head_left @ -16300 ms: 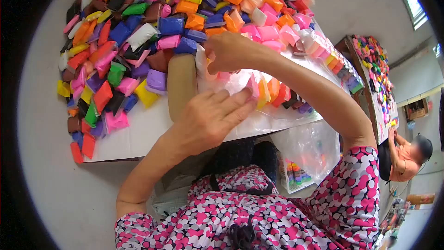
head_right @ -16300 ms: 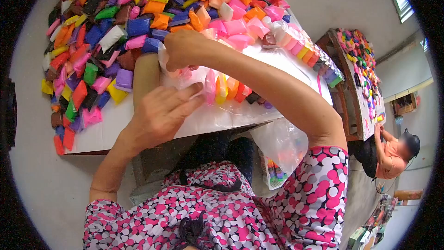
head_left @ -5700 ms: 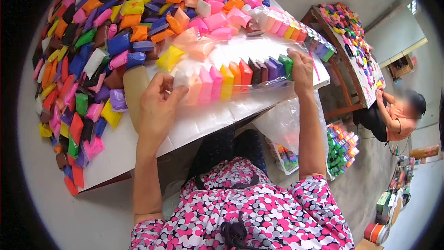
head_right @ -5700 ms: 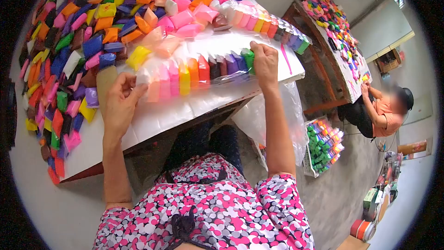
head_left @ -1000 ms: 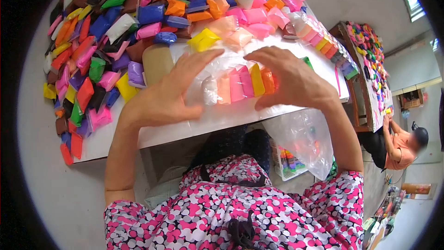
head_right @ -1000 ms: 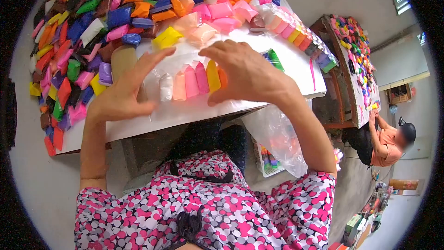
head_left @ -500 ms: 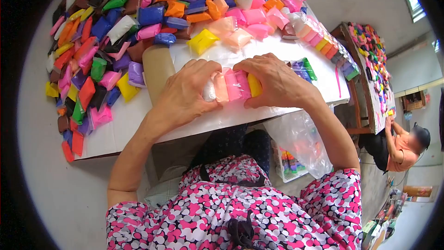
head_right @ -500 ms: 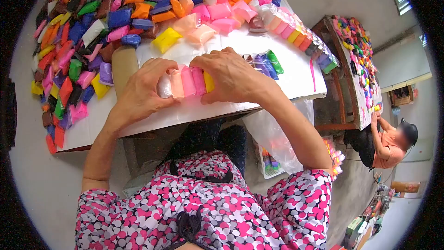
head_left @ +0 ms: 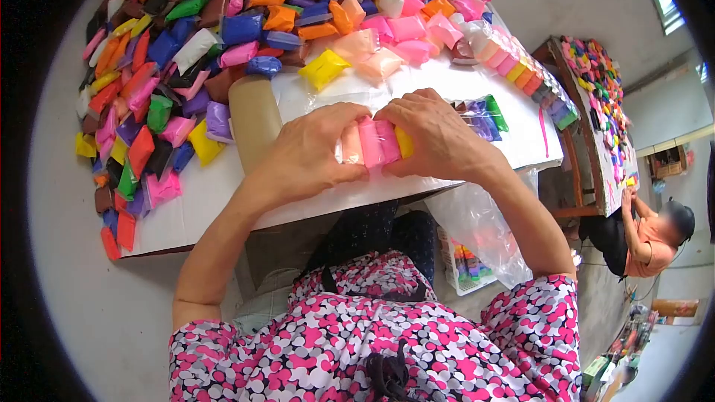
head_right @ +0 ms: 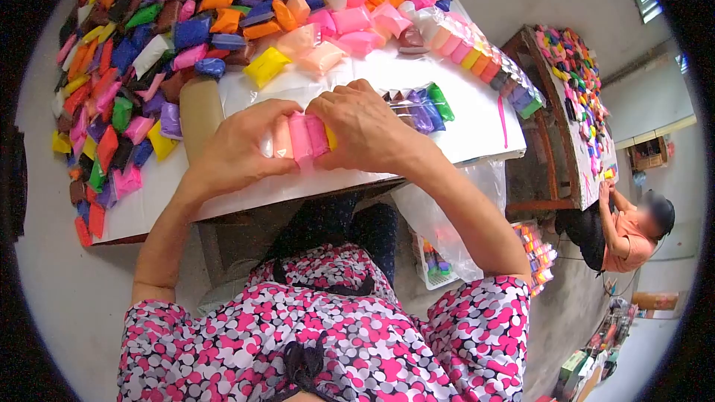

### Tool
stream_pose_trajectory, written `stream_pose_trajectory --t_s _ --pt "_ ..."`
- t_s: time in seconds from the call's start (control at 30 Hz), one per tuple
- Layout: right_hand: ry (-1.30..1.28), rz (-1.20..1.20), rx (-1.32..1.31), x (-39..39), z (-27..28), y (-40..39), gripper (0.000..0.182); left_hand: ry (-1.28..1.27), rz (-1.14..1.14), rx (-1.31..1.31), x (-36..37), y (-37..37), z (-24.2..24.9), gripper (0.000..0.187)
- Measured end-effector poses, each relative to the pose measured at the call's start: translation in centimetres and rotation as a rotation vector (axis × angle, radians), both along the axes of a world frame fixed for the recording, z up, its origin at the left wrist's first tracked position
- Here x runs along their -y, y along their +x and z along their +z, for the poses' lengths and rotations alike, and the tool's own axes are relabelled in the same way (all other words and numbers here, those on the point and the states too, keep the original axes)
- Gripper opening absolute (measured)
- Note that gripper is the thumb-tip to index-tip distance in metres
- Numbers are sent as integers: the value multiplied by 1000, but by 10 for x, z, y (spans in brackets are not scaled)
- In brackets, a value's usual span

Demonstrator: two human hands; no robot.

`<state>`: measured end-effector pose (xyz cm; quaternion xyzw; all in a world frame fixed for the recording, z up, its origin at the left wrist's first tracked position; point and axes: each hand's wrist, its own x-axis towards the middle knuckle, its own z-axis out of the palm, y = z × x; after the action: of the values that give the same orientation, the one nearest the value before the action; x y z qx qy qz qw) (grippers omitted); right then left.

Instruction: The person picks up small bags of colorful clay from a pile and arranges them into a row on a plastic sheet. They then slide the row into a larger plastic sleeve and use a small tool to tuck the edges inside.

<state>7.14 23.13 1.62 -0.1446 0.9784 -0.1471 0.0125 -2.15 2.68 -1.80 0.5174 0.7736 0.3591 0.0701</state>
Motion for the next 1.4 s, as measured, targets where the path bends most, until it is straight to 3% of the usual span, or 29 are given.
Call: stream_pose_trajectory --t_s 0.1,0.3,0.47,0.57,0.67,0.8,1.0,1.07,1.2,1.4 --pt "16 2 -26 0 3 3 69 -157 61 126 -1 1 12 67" --pt "94 -3 -66 -5 4 6 69 87 41 -25 0 5 0 63" --pt "86 3 21 -3 2 2 67 53 43 24 1 5 2 59" --pt "41 25 -68 -6 -1 6 67 4 54 56 1 6 4 62" --pt "102 34 -344 -12 -1 11 66 13 36 -18 1 8 6 68" --pt "153 -45 -240 -16 -1 12 57 53 65 -242 4 10 9 76" --pt "93 -15 -125 -15 0 11 46 -8 -36 -96 -3 6 7 77" --pt "107 -13 -248 -22 2 16 46 7 -39 -150 -4 8 12 75" --pt "141 -82 -55 -24 17 19 64 -3 -34 -190 -5 10 21 78" --pt "101 -73 -15 -23 7 15 67 -66 -49 -203 -13 8 11 76"
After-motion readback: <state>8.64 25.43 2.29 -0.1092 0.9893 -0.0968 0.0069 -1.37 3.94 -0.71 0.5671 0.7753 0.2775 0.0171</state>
